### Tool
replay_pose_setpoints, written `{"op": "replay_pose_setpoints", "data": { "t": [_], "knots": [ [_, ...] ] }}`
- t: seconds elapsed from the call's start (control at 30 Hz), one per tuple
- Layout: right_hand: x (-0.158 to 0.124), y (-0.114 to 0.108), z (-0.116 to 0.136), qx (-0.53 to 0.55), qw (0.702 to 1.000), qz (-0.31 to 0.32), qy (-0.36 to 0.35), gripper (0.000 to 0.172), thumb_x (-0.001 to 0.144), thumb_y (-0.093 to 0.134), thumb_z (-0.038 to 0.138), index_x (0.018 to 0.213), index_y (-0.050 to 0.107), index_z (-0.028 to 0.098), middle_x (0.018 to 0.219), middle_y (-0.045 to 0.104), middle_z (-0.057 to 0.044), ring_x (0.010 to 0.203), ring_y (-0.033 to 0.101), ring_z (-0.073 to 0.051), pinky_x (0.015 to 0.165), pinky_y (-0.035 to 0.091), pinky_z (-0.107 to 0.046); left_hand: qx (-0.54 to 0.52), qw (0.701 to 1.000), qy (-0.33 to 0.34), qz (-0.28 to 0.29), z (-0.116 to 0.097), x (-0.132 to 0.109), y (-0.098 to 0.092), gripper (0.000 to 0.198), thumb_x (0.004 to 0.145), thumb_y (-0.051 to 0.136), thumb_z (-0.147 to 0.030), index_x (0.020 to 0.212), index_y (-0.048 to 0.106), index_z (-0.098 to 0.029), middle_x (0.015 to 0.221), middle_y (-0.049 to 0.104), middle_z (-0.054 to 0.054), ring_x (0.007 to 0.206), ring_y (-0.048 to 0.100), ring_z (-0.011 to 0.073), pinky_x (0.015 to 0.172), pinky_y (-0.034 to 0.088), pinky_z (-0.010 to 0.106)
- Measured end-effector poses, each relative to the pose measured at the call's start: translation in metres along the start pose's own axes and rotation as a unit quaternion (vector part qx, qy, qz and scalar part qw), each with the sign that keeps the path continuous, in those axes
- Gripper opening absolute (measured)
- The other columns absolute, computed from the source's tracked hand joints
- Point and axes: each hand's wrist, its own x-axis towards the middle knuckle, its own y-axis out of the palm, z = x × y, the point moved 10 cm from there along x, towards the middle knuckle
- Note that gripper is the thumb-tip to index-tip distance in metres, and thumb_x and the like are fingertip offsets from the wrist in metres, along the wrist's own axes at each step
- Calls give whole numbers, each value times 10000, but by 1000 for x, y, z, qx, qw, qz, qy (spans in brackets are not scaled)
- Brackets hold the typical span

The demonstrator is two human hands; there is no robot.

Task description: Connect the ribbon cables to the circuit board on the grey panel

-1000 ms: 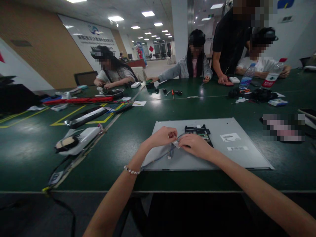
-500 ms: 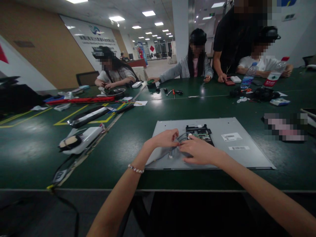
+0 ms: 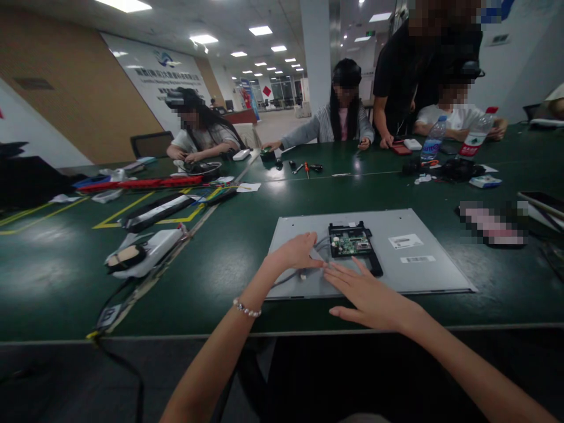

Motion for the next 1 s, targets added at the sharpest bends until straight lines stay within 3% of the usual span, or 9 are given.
{"op": "replay_pose_setpoints", "data": {
  "t": [0.07,0.17,0.33,0.43,0.5,0.6,0.73,1.0],
  "knots": [
    [-12,-9,-12,12,1000,-23,17,651,973,314,571,1507,299,199,1554,313,-74,1448,230,-236,1191,81,-522,43,998,-34,-27,-6,-6,-3,544,772,613,-585,1065,516,-137,1074,600,142,996,565,285,824,420,357],
    [-40,-26,-49,24,994,-79,77,583,983,336,518,1488,341,226,1539,355,-54,1440,255,-222,1186,179,-496,86,989,-96,-72,-13,-15,-10,586,781,611,-606,1121,501,-142,1120,592,152,1041,557,312,827,424,375],
    [-107,-52,-147,21,964,-183,191,541,974,342,503,1454,389,256,1504,417,-57,1411,323,-245,1161,264,-499,132,969,-148,-144,-32,-36,-28,518,786,654,-560,1087,510,-163,1110,582,118,1019,543,294,823,423,376],
    [-137,-55,-200,-15,953,-188,237,609,939,369,545,1458,380,226,1480,443,-99,1350,421,-289,1129,326,-510,132,956,-166,-202,-47,-55,-37,470,805,642,-557,1050,531,-172,1108,576,114,1006,536,286,812,428,382],
    [-146,-51,-220,-38,957,-167,235,661,913,395,569,1465,373,206,1485,432,-116,1344,426,-302,1128,334,-501,118,946,-176,-245,-58,-69,-38,435,826,637,-521,1068,541,-173,1143,575,126,1016,538,292,813,435,399],
    [-151,-45,-233,-75,959,-142,235,666,920,365,567,1462,391,180,1508,395,-123,1381,371,-301,1142,314,-492,72,935,-174,-301,-76,-85,-27,319,872,611,-413,1090,552,-188,1188,579,124,1051,546,294,840,446,428],
    [-149,-39,-230,-112,960,-120,229,625,955,288,519,1462,400,170,1543,334,-106,1429,274,-283,1160,273,-495,-2,923,-152,-354,-89,-94,-8,198,911,545,-271,1096,561,-202,1214,586,111,1137,537,279,933,439,442],
    [-129,-31,-217,-144,960,-89,222,587,975,259,471,1495,333,211,1570,283,-68,1442,239,-273,1159,243,-518,-58,886,-162,-430,-83,-107,-5,146,908,528,-207,1041,584,-187,1187,605,114,1194,516,278,1023,406,477]
  ]
}}
